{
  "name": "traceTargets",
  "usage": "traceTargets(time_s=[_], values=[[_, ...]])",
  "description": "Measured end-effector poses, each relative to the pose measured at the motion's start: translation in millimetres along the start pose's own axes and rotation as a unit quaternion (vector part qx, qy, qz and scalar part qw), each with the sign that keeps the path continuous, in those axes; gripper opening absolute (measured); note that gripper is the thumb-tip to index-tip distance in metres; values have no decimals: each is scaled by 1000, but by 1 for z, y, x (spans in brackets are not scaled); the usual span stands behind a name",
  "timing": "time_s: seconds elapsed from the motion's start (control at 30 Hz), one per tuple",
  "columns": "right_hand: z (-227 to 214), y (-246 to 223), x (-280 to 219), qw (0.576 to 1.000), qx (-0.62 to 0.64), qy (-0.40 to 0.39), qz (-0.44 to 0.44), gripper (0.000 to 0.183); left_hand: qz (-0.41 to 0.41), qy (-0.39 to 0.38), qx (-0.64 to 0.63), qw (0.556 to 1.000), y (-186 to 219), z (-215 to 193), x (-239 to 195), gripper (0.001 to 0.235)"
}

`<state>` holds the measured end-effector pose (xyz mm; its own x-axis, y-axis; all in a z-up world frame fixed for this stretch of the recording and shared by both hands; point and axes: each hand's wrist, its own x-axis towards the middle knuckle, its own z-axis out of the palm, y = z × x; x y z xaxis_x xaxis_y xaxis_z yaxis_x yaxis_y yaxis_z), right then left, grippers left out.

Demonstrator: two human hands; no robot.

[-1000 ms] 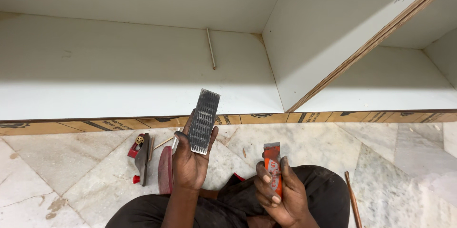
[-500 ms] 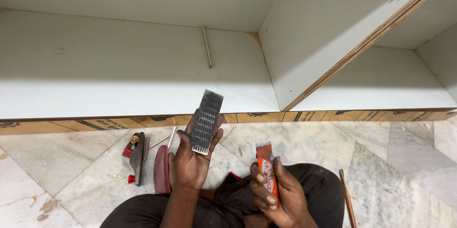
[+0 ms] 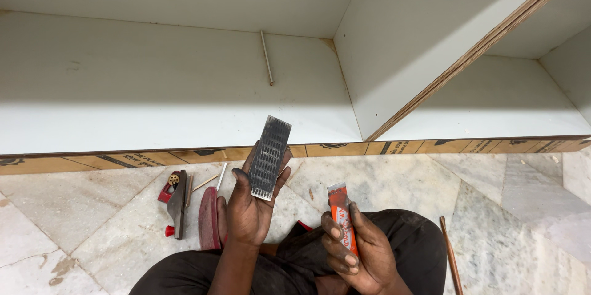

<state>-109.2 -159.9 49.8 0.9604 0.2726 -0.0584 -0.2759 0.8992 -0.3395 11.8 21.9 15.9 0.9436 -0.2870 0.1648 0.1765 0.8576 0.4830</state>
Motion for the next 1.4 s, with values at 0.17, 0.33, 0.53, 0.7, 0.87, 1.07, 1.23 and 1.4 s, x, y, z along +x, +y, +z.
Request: traceTargets(time_s=[0.17,0.33,0.53,0.7,0.87,1.07,1.23,1.4], values=[[-6,-1,0,997,-67,30,-20,30,-4,21,-6,1000,-6,-6,0,94],[-19,2,32,683,-697,64,-208,28,-4,16,-38,999,-22,-20,-1,94],[-7,14,66,449,-847,88,-270,29,-40,32,-75,996,-28,-22,-6,80],[-6,17,74,444,-846,86,-283,29,-39,28,-92,995,-26,-23,-6,75],[-12,3,88,392,-869,85,-290,30,-51,11,-140,989,-23,-18,-6,74],[-12,0,83,362,-878,54,-308,39,-57,20,-155,986,-26,-17,-6,76],[-18,-11,90,310,-899,60,-304,36,-77,28,-160,984,-36,-18,-11,76],[-19,-8,89,348,-891,42,-290,36,-73,23,-151,986,-35,-19,-8,78]])
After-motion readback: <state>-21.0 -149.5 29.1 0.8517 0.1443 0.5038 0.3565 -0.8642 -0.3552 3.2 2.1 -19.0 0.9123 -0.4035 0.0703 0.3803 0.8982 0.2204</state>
